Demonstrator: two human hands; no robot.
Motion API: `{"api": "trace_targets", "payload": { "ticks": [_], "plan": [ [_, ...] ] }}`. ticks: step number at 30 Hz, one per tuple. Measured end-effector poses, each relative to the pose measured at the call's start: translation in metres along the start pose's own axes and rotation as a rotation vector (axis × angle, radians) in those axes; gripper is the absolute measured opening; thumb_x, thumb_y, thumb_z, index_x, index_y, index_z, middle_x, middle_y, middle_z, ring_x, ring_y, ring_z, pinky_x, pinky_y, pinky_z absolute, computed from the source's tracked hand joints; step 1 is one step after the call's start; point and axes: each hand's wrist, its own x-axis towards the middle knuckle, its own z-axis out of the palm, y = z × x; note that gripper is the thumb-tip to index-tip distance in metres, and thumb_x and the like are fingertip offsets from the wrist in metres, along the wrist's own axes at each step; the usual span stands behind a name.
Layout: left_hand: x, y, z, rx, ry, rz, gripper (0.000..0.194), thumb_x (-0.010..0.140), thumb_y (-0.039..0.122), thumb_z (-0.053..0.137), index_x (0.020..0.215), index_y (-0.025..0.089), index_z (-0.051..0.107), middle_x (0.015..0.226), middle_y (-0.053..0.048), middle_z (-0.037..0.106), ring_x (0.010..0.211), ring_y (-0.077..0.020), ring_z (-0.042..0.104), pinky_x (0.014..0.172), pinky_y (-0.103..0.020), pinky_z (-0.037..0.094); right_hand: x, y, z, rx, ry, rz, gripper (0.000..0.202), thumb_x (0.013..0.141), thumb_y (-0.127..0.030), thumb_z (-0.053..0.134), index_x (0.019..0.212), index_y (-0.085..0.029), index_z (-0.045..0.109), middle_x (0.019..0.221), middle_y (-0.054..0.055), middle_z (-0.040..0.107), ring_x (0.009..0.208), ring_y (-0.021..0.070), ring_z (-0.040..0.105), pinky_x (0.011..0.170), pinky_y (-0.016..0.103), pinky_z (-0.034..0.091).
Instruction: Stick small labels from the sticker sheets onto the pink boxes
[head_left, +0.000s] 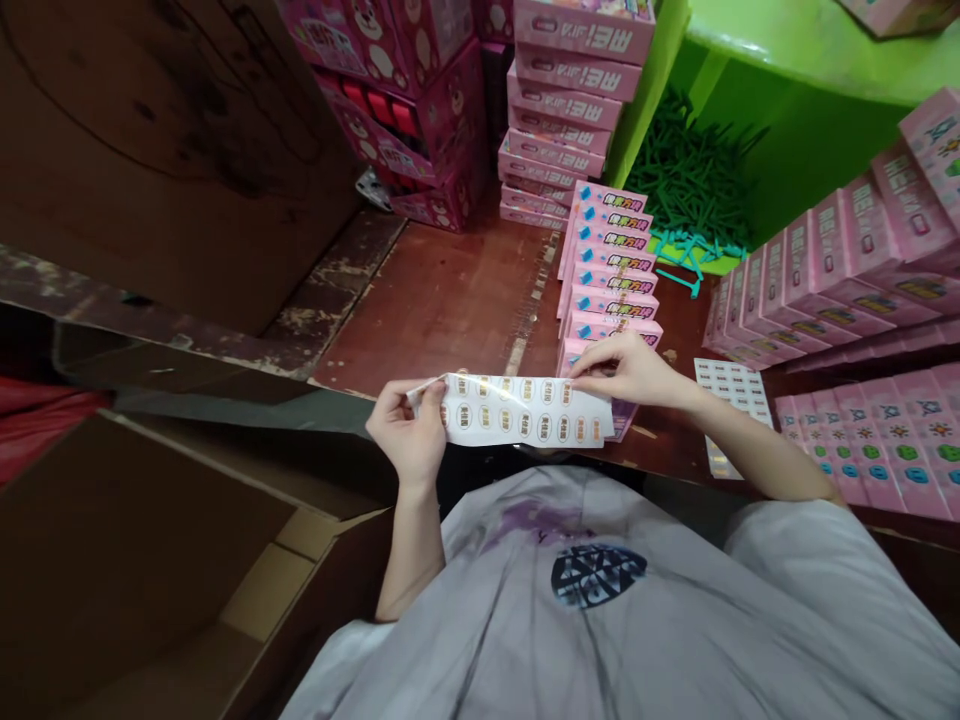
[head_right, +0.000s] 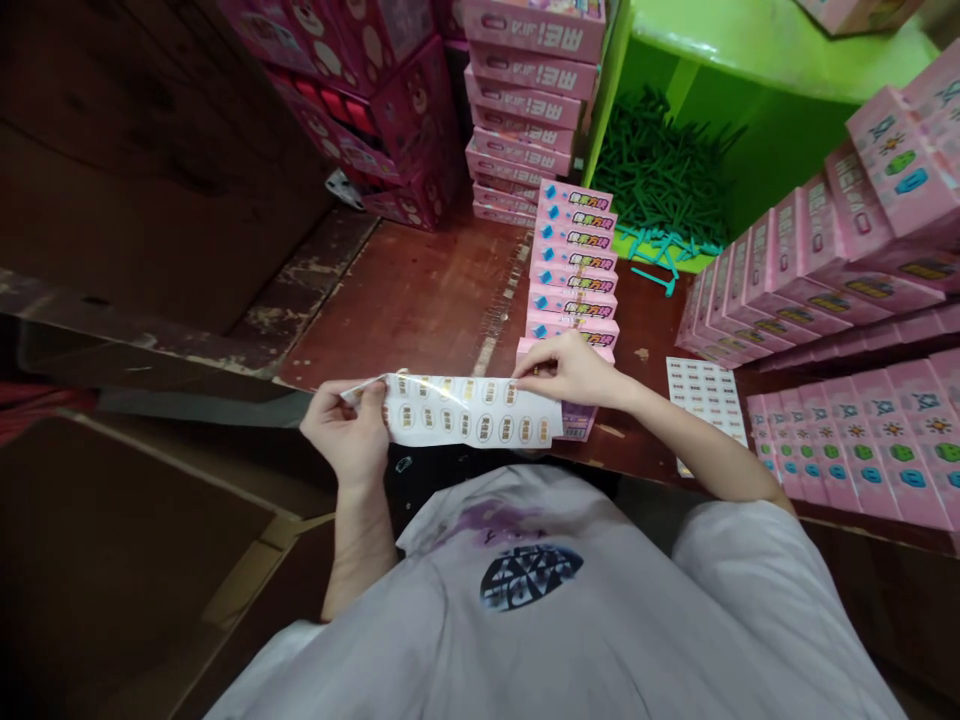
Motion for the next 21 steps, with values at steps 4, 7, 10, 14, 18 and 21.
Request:
{"api": "trace_targets", "payload": {
  "ticks": [4,7,10,14,18,21],
  "plan": [
    [0.002,-0.003,0.002,0.009,-0.026,-0.018,0.012,0.071,0.025,0.072,0.072,0.015,0.066,0.067,0.000,0.064,0.061,-0.0104,0.060,0.058,-0.021,0.046,-0.002,0.002,0.002,-0.012,0.029,-0.026,0.016,0.083,-0.029,0.066,0.085,-0.017,0.076,0.077,0.004,0.074,0.061,0.0096,0.061,0.057,0.022,0.046],
    [0.004,-0.005,0.001,0.030,-0.051,-0.025,0.013,0.071,0.026,0.072,0.071,0.015,0.066,0.067,0.000,0.064,0.062,-0.0111,0.061,0.059,-0.021,0.047,-0.002,0.003,0.001,-0.006,-0.051,-0.037,0.016,0.085,-0.026,0.063,0.090,-0.016,0.075,0.082,0.004,0.075,0.068,0.0102,0.065,0.061,0.022,0.048],
    [0.006,-0.008,0.001,0.057,-0.079,-0.050,0.013,0.070,0.027,0.071,0.071,0.016,0.065,0.067,0.000,0.064,0.062,-0.0112,0.061,0.059,-0.022,0.048,-0.002,0.005,0.000,0.037,-0.093,-0.065,0.016,0.086,-0.025,0.062,0.091,-0.016,0.074,0.084,0.004,0.075,0.073,0.0113,0.067,0.063,0.022,0.050],
    [0.008,-0.014,0.004,0.052,-0.082,-0.091,0.015,0.070,0.029,0.072,0.071,0.016,0.064,0.066,0.001,0.063,0.061,-0.0105,0.059,0.058,-0.021,0.046,-0.003,0.004,0.005,0.022,-0.036,-0.094,0.012,0.085,-0.024,0.064,0.084,-0.018,0.074,0.080,0.003,0.072,0.070,0.0109,0.065,0.062,0.023,0.050],
    [0.009,-0.017,0.007,0.024,-0.070,-0.105,0.016,0.070,0.029,0.072,0.071,0.016,0.063,0.066,0.001,0.062,0.060,-0.0095,0.057,0.057,-0.020,0.045,-0.002,-0.006,0.003,0.006,0.047,-0.149,0.010,0.084,-0.025,0.064,0.081,-0.020,0.072,0.099,0.005,0.069,0.092,0.0153,0.066,0.082,0.030,0.053],
    [0.009,-0.016,0.008,0.007,-0.071,-0.102,0.017,0.070,0.029,0.073,0.071,0.016,0.063,0.065,0.001,0.062,0.059,-0.0093,0.057,0.056,-0.020,0.044,0.011,-0.003,-0.023,0.025,0.196,-0.138,0.008,0.085,-0.024,0.065,0.081,-0.021,0.070,0.087,0.002,0.071,0.083,0.0146,0.066,0.079,0.031,0.053]
  ]
}}
